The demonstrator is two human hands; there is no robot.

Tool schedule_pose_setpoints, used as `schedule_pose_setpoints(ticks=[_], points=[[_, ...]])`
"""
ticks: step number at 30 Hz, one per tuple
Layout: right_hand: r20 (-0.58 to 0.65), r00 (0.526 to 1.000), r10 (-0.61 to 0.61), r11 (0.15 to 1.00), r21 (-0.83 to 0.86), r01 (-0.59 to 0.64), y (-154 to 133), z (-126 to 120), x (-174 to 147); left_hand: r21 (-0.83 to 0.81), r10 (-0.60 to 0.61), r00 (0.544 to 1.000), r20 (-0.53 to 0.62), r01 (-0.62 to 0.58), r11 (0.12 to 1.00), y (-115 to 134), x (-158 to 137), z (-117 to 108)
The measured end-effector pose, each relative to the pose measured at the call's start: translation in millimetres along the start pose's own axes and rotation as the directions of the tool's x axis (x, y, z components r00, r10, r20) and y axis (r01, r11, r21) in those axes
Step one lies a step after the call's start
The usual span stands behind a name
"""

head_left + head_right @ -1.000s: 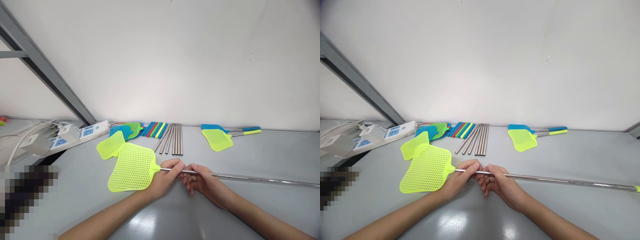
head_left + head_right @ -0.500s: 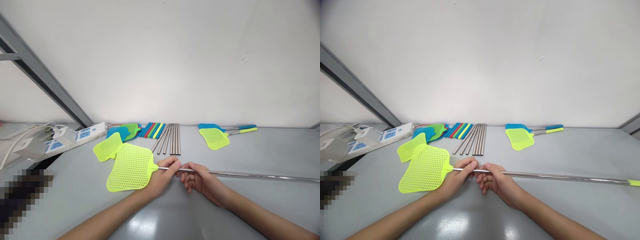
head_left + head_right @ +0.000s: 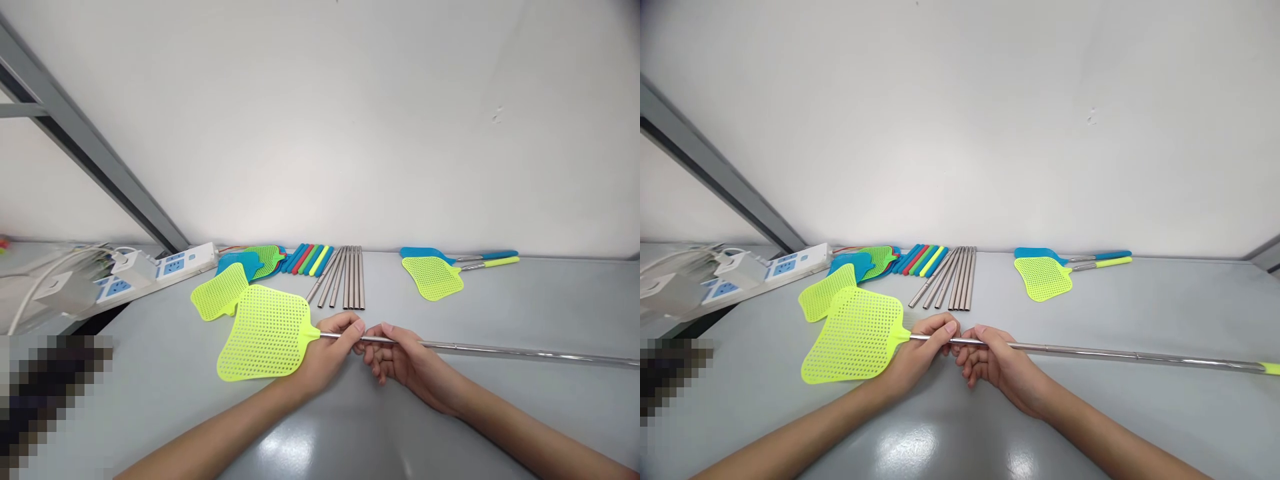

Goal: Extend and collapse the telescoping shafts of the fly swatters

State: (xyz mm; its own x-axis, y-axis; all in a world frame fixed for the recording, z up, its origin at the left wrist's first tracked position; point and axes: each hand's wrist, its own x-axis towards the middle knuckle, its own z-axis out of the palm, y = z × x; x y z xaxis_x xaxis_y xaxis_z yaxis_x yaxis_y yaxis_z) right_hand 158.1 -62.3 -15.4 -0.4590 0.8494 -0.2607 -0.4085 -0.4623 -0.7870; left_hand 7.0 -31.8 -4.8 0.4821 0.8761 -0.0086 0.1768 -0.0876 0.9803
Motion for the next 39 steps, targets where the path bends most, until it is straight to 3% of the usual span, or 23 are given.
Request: schedule_pose_setpoints(ticks=[18, 34, 39], points=[[-0.011, 1.0, 0.016, 0.999, 0.029, -0.016, -5.0, -0.1, -1.2, -0.046, 0.011, 1.0, -0.011, -0.011, 0.999, -6.7, 1.7, -0.9], [0.055, 0.995, 0.086, 0.993, 0.075, -0.09, -4.0, -3.9, -1.1, -0.079, 0.018, 0.995, 0.099, -0.01, 0.997, -2.4, 3.1, -1.5], [0.036, 0.999, 0.036, 0.996, 0.074, -0.039, -5.7, -2.4, -0.1, -0.011, -0.004, 0.997, 0.077, 0.005, 1.0, -5.0, 2.3, -1.1]])
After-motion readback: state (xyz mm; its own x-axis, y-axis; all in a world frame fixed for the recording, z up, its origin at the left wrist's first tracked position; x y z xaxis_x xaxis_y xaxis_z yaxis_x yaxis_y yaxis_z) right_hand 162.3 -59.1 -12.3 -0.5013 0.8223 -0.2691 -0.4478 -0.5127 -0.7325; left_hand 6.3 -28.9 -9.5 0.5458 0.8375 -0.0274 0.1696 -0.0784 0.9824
